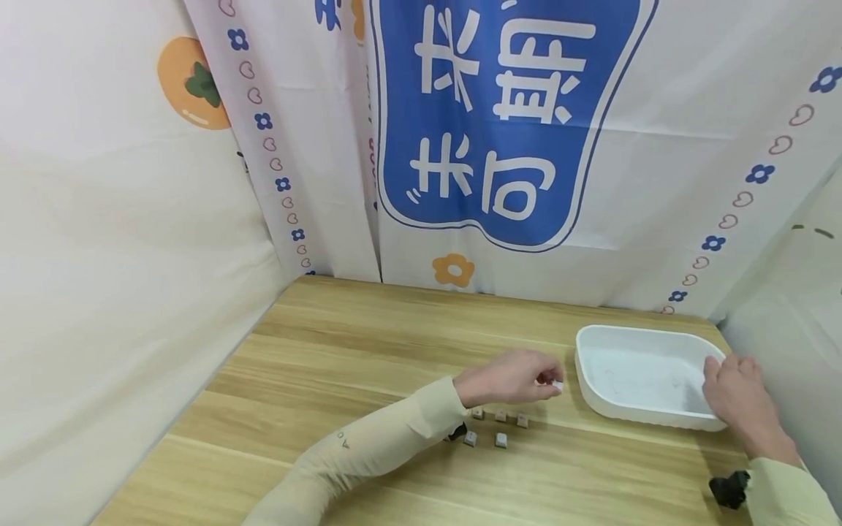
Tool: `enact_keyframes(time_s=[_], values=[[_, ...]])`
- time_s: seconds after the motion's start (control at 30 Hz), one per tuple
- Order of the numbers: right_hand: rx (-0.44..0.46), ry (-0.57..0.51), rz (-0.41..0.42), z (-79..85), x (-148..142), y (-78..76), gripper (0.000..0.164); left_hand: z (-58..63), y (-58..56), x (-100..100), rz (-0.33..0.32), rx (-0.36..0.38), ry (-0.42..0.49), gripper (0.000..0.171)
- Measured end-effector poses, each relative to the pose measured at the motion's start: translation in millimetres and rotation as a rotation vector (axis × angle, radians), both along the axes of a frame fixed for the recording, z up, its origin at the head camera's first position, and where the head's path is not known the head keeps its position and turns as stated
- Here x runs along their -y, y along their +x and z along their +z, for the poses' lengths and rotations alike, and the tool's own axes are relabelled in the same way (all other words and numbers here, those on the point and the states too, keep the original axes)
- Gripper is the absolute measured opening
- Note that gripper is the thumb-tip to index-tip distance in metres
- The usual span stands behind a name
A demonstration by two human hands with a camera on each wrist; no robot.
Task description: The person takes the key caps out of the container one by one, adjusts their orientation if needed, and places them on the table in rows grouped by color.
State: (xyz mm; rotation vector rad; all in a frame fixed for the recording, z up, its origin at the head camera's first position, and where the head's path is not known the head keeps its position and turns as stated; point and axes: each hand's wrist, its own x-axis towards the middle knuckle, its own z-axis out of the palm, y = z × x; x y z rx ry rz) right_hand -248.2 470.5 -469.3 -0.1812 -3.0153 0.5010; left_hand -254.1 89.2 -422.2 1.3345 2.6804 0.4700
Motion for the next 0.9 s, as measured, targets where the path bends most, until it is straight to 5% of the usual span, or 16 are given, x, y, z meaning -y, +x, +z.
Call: enact_keyframes(time_s=[0.4,0.9], values=[[0.022,0.01,-0.018,-3.2,0,-2.1,0.078,-7.3,17.3,19,-0.01,-0.096,-0.014,0.018],[-0.017,0.006,0.001,-0.7,2,0.2,0.072,-19.3,36.2,32,0.0,-0.1,-0.062,0.016]])
